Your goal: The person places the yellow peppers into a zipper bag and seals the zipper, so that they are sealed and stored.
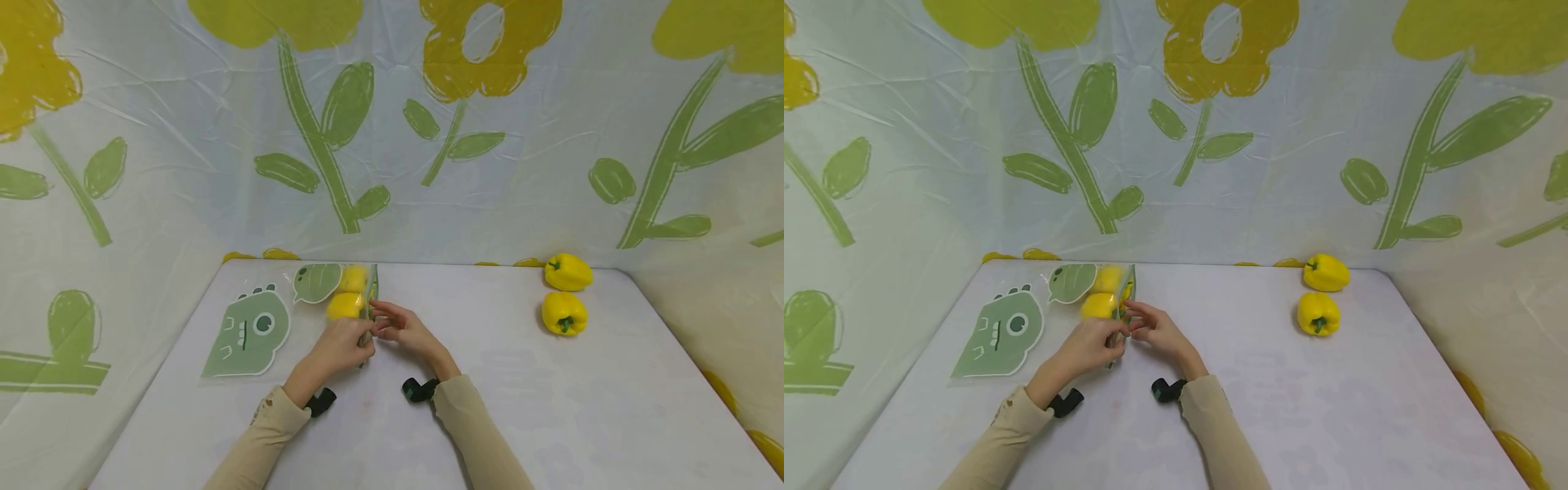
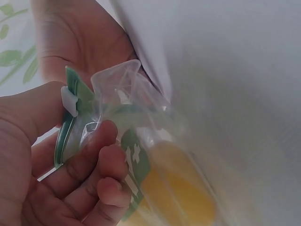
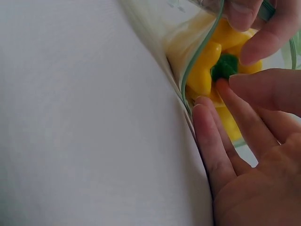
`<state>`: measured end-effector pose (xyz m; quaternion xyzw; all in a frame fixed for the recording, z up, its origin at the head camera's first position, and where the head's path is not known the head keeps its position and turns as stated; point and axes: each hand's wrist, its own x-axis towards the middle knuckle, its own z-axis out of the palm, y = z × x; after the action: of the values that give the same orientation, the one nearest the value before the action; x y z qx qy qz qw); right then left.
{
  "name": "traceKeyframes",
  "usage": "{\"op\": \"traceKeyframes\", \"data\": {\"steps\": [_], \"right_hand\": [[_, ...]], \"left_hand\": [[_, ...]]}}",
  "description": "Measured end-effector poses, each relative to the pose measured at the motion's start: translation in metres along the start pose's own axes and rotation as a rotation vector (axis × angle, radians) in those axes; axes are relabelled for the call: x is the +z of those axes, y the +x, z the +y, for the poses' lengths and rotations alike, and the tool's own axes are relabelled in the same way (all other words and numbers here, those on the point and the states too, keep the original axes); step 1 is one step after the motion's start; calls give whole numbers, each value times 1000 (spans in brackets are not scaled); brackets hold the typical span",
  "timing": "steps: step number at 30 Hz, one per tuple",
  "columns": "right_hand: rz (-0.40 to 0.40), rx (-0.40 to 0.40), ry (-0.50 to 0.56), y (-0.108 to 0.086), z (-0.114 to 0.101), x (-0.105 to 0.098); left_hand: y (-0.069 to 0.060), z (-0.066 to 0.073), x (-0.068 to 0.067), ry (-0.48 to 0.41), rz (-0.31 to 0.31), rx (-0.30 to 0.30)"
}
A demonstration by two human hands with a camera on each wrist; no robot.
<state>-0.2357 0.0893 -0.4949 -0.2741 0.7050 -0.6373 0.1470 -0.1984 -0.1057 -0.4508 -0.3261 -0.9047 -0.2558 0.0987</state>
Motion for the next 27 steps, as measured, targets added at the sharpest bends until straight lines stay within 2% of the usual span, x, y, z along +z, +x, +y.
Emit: {"op": "traceKeyframes", "data": {"steps": [5,15,19,27], "right_hand": [[-45,-11,-10,0,0,2],[-30,21,-34,3,-13,-4],[-31,28,-80,0,-28,-16],[36,-20,-281,-19,-63,-54]], "left_hand": [[-1,-1,1,4,-3,21],[0,-2,1,-10,-25,-29],[0,-2,0,-17,-39,-40],[1,2,0,-35,-63,-87]]}}
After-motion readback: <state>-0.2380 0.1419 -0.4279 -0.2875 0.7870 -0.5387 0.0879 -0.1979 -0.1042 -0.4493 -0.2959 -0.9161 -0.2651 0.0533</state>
